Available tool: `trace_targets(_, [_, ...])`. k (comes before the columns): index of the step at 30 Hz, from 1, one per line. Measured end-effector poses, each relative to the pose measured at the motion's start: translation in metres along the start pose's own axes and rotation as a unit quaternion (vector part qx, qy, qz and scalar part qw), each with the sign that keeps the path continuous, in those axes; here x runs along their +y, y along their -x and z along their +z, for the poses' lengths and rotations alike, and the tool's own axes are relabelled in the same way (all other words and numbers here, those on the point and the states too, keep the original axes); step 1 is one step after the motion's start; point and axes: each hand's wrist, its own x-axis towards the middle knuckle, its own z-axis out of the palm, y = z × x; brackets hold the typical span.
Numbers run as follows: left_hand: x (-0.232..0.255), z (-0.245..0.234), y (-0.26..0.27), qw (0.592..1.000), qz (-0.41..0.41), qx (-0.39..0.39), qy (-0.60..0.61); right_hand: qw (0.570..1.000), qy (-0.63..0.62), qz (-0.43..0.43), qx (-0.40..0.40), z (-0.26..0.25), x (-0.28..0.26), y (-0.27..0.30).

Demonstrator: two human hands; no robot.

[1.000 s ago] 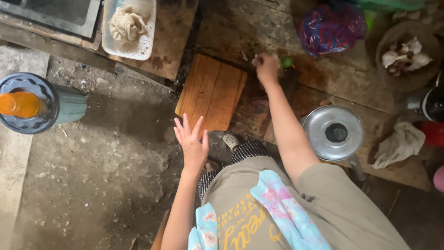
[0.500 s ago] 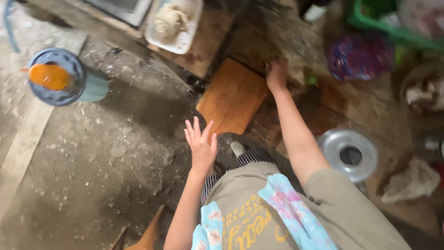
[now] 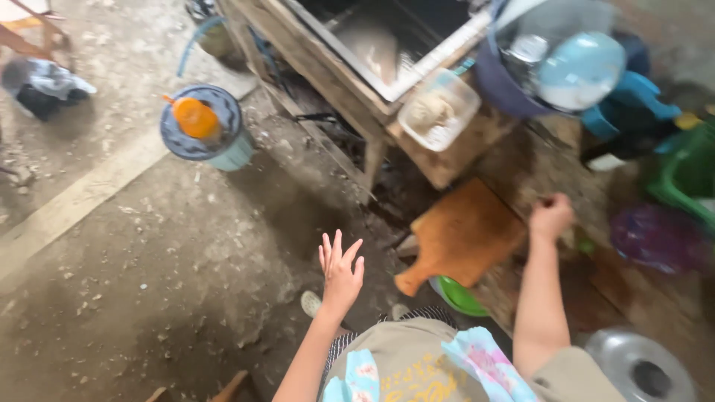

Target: Washing hands and then going outside to adjust a towel on a clothesline.

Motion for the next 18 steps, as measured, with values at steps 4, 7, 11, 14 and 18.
trace_targets(4, [-0.055,-0.058,-0.020,1.000,-0.020,0.011,-0.003,0.987,-0.158,0.026,0.029,-0.024,-0.149,0.017])
trace_targets(7, [-0.097,-0.099,-0.042,1.000,-0.014,0.021,-0.004,0.939,-0.343,0.035,0.015,0.009,-0.245,0.031])
trace_targets(11, [-0.152,-0.155,-0.059,0.999,-0.017,0.038,-0.018,0.899,-0.435,-0.017,-0.052,0.073,-0.376,0.072])
trace_targets(14, [-0.185,-0.194,-0.073,0.998,-0.026,0.056,-0.028,0.860,-0.492,0.010,-0.130,0.126,-0.462,0.106])
trace_targets(18, [-0.230,-0.240,-0.083,0.994,-0.049,0.091,-0.037,0.764,-0.579,0.083,-0.272,0.186,-0.571,0.141])
